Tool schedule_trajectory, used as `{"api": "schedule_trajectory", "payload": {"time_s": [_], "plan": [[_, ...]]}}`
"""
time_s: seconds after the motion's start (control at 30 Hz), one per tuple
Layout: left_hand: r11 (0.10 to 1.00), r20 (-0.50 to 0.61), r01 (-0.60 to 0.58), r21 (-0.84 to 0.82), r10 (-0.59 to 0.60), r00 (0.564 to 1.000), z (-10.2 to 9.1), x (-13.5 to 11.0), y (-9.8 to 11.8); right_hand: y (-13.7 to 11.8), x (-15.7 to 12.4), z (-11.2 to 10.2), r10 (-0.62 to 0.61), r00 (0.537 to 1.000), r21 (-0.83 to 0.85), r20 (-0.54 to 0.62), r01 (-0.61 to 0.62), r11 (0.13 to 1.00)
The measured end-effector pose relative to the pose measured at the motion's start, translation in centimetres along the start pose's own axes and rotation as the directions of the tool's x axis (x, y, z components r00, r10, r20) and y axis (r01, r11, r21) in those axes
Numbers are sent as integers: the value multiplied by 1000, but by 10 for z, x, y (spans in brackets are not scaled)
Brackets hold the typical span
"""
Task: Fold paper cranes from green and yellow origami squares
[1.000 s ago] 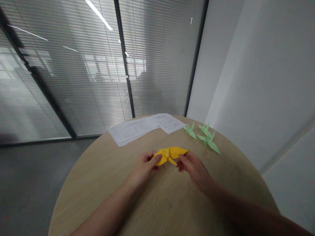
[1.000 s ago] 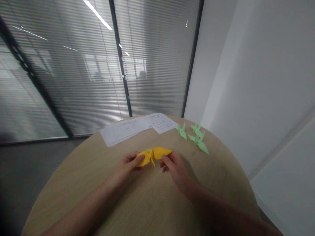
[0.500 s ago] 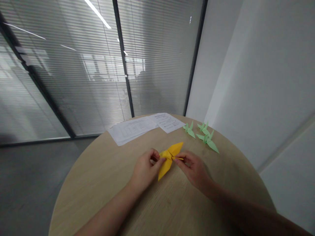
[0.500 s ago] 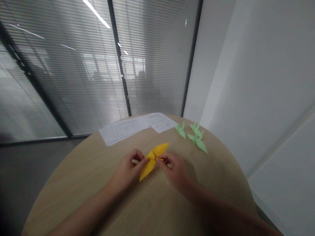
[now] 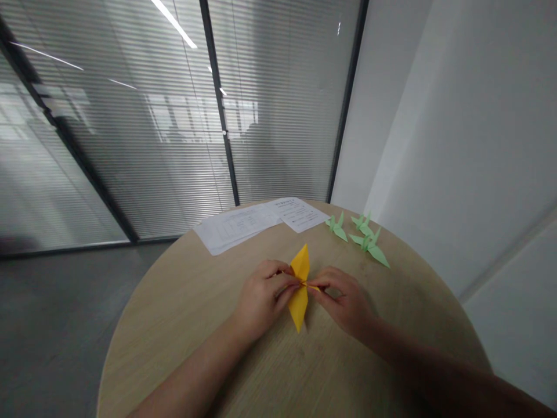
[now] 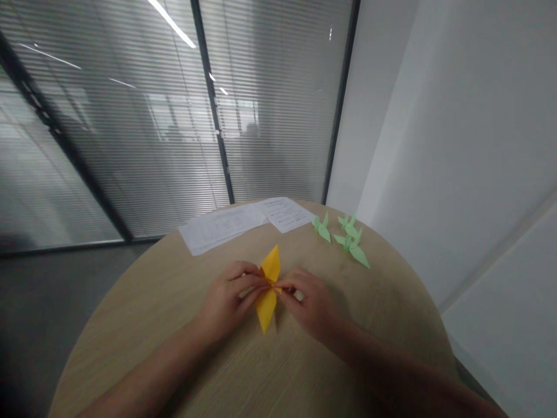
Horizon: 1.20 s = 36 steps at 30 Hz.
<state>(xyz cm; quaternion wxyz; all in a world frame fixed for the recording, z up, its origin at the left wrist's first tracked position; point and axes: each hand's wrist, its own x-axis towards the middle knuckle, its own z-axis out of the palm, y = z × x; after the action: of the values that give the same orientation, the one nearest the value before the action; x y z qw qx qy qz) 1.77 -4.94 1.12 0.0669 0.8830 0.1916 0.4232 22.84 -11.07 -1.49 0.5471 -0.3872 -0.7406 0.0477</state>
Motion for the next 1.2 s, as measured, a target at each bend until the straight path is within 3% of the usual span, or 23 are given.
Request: {"api": "schedule_trajectory", "payload": {"time_s": [0.63,0.77,0.83,0.97,1.07,1.2], "plan": [[978,-47,119,-174,-128,991,-17,8,-1,4,8,-9,107,993,-59,-56,-110,992],[969,-98,135,-206,-158,983,-20,10,0,13,7,-11,206,977,-40,-59,-208,977],[960,-112,155,-232,-185,976,-21,11,0,20,6,-10,304,953,13,-16,-304,953],[938,-96,204,-280,-239,966,-21,11,1,33,3,-5,460,868,84,189,-481,873],[930,-41,225,-291,-247,968,-20,11,2,37,0,-1,491,819,97,295,-537,838],[937,-5,188,-295,-198,980,-17,10,3,34,0,1,469,813,207,346,-553,807]]}}
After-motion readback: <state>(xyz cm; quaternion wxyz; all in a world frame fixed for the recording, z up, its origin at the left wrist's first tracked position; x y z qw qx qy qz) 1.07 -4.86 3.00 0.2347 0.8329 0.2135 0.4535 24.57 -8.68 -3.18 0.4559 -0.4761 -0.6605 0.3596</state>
